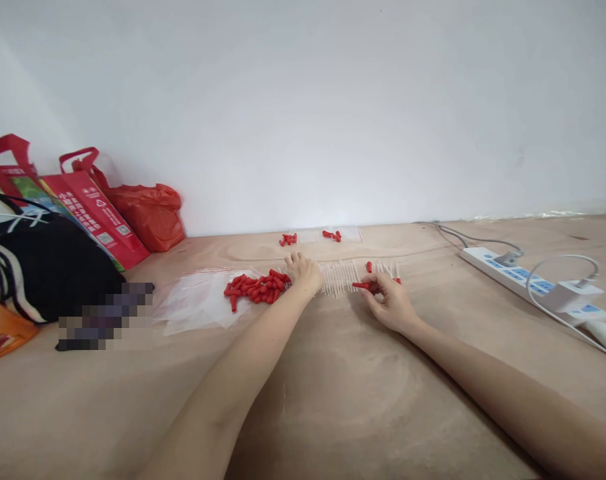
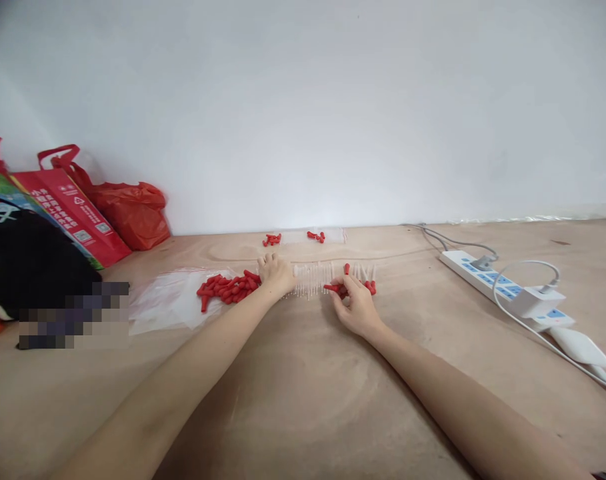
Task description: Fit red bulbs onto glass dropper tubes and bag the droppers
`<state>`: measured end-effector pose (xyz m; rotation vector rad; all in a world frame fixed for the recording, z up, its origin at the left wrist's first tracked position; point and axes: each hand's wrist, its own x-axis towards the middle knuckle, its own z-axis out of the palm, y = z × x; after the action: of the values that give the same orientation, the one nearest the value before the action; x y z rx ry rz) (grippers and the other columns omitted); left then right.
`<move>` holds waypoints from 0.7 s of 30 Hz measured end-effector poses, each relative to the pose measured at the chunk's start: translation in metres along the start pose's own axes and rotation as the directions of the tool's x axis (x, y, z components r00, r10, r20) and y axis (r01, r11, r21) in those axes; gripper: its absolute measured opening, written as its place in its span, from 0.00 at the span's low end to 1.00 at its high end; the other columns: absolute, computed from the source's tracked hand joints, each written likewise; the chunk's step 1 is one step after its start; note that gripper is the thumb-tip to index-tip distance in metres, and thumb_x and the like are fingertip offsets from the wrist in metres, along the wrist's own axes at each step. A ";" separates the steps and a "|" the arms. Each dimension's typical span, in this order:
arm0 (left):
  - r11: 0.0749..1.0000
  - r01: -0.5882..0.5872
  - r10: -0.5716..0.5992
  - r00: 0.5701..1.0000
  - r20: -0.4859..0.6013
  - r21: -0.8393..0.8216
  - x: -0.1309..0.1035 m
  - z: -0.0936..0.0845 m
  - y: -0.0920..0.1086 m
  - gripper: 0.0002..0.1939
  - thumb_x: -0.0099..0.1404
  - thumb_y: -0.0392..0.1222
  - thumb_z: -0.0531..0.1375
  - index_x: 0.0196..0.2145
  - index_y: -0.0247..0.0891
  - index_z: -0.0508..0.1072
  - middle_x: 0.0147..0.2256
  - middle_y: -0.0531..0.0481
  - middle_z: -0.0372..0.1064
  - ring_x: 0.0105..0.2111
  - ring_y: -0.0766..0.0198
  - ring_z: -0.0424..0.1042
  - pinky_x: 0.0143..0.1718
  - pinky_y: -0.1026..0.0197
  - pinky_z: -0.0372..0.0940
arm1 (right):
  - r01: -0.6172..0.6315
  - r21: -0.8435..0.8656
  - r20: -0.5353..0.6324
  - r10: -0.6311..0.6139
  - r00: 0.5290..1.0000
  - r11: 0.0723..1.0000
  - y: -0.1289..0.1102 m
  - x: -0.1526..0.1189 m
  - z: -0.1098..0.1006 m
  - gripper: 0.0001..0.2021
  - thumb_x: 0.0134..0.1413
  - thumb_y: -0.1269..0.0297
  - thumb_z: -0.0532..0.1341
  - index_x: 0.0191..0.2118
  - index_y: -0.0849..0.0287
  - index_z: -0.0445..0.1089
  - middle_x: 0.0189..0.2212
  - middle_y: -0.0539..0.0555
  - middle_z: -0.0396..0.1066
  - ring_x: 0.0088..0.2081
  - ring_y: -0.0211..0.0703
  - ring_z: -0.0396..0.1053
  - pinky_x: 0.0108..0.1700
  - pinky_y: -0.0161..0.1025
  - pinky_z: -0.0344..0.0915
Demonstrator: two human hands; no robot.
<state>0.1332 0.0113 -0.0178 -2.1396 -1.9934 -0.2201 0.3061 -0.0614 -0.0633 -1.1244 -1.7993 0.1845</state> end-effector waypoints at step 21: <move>0.684 -0.629 0.459 0.765 -0.452 -0.370 -0.104 0.006 -0.086 0.12 0.64 0.32 0.45 0.39 0.39 0.66 0.33 0.51 0.72 0.31 0.66 0.68 0.41 0.58 0.51 | 0.049 0.124 0.204 -0.074 0.976 0.991 -0.030 -0.007 0.017 0.10 0.53 0.71 0.49 0.37 0.58 0.66 0.32 0.55 0.65 0.35 0.40 0.64 0.38 0.40 0.63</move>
<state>0.0400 -0.0818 -0.0451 -2.6781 -1.0896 -1.0125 0.2749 -0.0777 -0.0602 -0.9935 -1.9780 0.3790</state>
